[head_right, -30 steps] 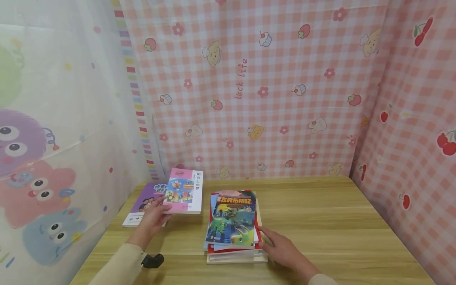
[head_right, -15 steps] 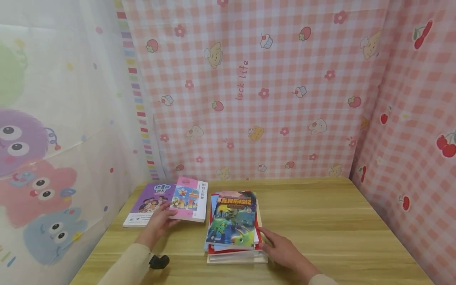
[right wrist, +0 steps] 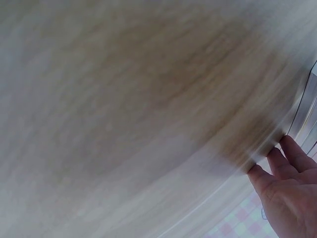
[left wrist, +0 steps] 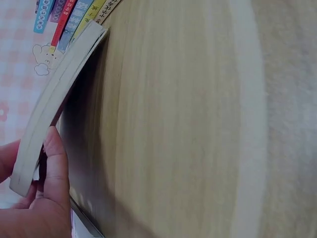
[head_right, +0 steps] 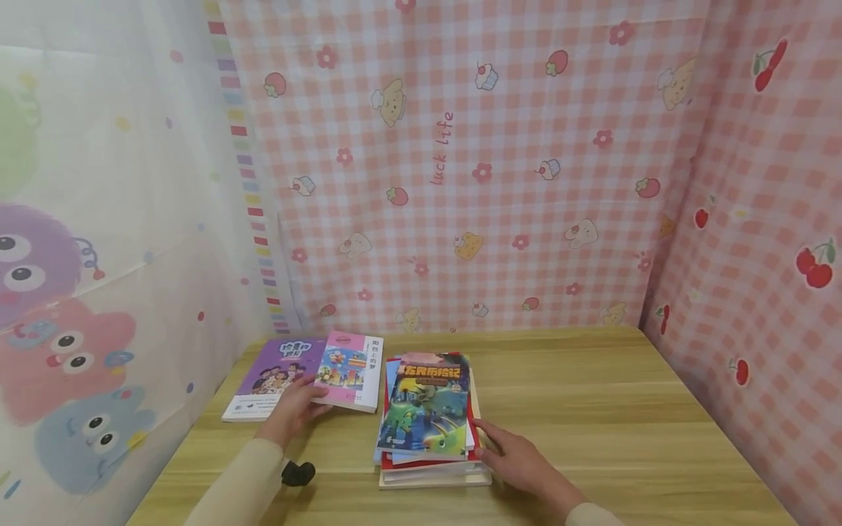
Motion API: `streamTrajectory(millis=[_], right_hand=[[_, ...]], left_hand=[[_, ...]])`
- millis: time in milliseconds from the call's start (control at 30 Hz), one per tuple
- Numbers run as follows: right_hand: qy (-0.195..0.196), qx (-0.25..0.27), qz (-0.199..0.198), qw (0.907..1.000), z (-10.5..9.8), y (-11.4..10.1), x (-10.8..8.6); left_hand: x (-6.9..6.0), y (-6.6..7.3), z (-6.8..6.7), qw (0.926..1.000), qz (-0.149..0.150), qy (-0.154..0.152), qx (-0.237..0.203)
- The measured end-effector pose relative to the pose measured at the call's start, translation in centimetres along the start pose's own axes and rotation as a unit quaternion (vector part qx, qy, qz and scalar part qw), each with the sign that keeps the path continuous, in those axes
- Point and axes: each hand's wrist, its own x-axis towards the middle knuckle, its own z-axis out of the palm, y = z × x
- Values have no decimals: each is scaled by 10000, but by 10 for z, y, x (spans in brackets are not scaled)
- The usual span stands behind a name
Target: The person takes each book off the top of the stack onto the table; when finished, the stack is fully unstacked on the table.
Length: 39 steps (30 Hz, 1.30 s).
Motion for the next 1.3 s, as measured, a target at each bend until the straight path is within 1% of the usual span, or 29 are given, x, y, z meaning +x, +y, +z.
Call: streamTrajectory(millis=[100, 267, 400, 467, 600, 700, 767, 833, 1000, 1133, 1233, 1300], right_hand=[[-34, -1, -90, 10000, 0, 2, 0], [9, -36, -83, 10000, -1, 2, -1], [7, -19, -61, 10000, 0, 1, -1], [6, -11, -28, 10000, -1, 0, -1], [2, -7, 132, 9999, -1, -1, -1], [-11, -7, 216, 9998, -1, -1, 0], [-2, -7, 241, 9997, 0, -1, 0], [-8, -14, 228, 9997, 0, 0, -1], [-23, -37, 189, 9998, 0, 0, -1], [-27, -41, 212, 9998, -1, -1, -1], [-15, -49, 260, 9996, -1, -2, -1], [-11, -71, 295, 9995, -1, -3, 0]], left_hand=[[1, 2, 3, 9999, -114, 55, 101], [4, 3, 6, 9997, -184, 64, 147], [5, 4, 6, 9995, -157, -7, 287], [4, 6, 8, 9990, -120, -109, 420], [4, 13, 12, 9953, 23, -193, 953], [3, 19, 12, 9892, 149, -128, 1453], [3, 23, 12, 9864, 190, -124, 1630], [2, 27, 13, 9848, 277, -131, 1712], [-3, 32, 17, 9889, 443, -236, 1398], [-9, 33, 23, 9916, 564, -282, 1131], [-14, 32, 28, 9914, 655, -338, 1082], [-17, 31, 31, 9905, 676, -392, 1129]])
